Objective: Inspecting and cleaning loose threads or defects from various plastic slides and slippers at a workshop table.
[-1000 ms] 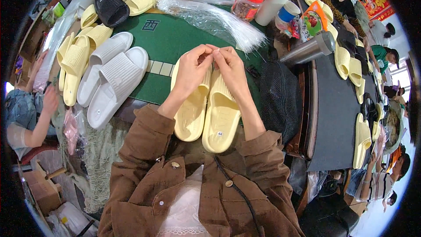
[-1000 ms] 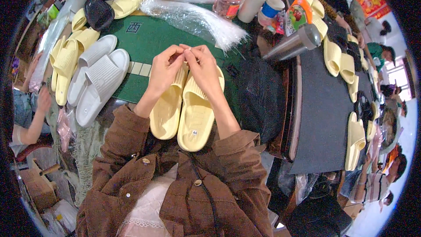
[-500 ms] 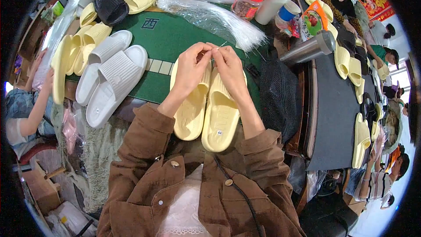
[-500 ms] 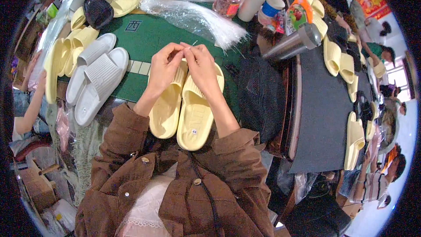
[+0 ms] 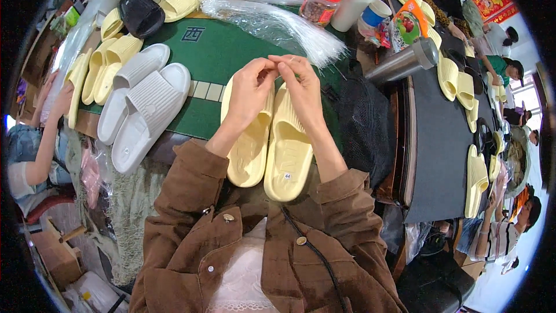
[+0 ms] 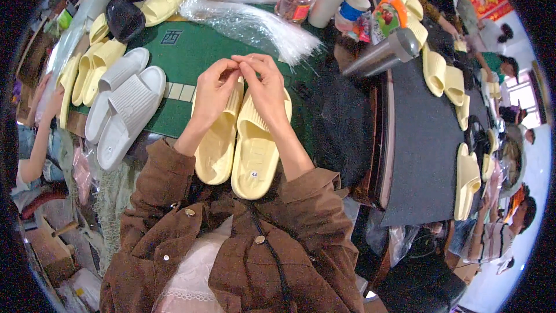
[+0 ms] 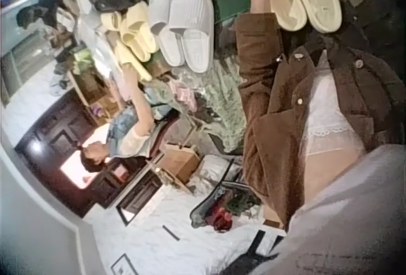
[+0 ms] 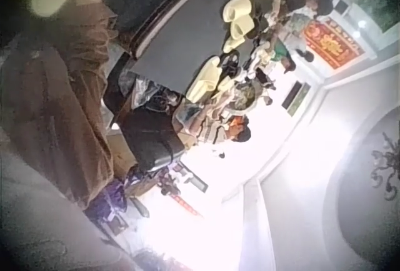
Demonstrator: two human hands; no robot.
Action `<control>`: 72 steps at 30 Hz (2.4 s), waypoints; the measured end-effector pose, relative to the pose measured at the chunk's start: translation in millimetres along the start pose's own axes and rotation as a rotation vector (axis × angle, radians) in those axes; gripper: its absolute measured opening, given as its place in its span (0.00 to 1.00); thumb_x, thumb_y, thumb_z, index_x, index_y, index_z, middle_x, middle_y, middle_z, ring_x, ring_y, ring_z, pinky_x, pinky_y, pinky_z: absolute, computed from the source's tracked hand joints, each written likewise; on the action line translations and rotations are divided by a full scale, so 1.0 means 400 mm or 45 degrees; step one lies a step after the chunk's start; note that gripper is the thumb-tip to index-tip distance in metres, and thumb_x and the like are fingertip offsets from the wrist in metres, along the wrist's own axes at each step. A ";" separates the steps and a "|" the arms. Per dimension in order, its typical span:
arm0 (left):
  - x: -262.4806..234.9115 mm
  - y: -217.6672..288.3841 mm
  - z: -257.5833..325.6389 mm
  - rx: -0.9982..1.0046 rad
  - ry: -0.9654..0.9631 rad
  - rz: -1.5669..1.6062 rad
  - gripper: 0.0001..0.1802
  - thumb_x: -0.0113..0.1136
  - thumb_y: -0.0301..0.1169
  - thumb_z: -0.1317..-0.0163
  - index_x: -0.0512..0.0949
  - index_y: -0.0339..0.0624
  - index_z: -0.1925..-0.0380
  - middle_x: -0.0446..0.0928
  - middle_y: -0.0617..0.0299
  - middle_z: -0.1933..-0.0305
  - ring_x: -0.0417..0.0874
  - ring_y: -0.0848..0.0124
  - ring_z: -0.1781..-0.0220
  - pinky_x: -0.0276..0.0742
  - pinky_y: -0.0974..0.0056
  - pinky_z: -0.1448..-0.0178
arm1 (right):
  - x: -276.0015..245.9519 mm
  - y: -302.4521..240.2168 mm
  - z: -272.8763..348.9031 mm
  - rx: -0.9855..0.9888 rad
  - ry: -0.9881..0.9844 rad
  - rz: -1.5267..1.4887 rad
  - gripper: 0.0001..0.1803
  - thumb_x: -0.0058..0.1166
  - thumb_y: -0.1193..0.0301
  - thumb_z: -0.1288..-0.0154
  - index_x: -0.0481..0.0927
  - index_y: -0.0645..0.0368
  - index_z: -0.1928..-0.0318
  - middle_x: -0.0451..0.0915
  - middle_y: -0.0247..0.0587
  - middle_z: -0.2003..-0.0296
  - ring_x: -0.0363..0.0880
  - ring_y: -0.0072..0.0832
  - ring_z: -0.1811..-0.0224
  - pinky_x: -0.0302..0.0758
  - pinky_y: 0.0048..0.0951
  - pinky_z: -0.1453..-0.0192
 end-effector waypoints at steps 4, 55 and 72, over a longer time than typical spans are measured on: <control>0.010 0.010 -0.002 0.013 -0.022 -0.148 0.13 0.58 0.22 0.43 0.76 0.38 0.56 0.75 0.52 0.53 0.79 0.61 0.55 0.78 0.65 0.54 | -0.046 -0.030 0.001 0.059 0.195 -0.218 0.12 0.47 0.69 0.30 0.82 0.59 0.54 0.77 0.38 0.56 0.76 0.20 0.58 0.77 0.21 0.62; 0.003 -0.016 -0.003 0.010 -0.261 -0.289 0.09 0.51 0.22 0.36 0.77 0.35 0.58 0.76 0.58 0.53 0.78 0.71 0.57 0.75 0.69 0.54 | -0.811 -0.335 0.482 0.745 0.536 0.523 0.09 0.58 0.71 0.38 0.81 0.64 0.60 0.78 0.26 0.68 0.71 0.11 0.67 0.67 0.14 0.62; -0.037 0.130 0.068 0.213 -0.329 -0.383 0.14 0.51 0.20 0.40 0.75 0.36 0.53 0.71 0.53 0.45 0.73 0.58 0.42 0.67 0.61 0.39 | -1.024 -0.244 0.422 0.623 0.773 1.204 0.28 0.59 0.61 0.40 0.73 0.64 0.43 0.78 0.49 0.48 0.76 0.35 0.45 0.68 0.32 0.41</control>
Point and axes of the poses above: each hand's wrist, its own z-axis away from the middle knuckle, its own x-axis out of the palm, y = z × x, the point moved 3 cm from there along -z, towards the middle knuckle
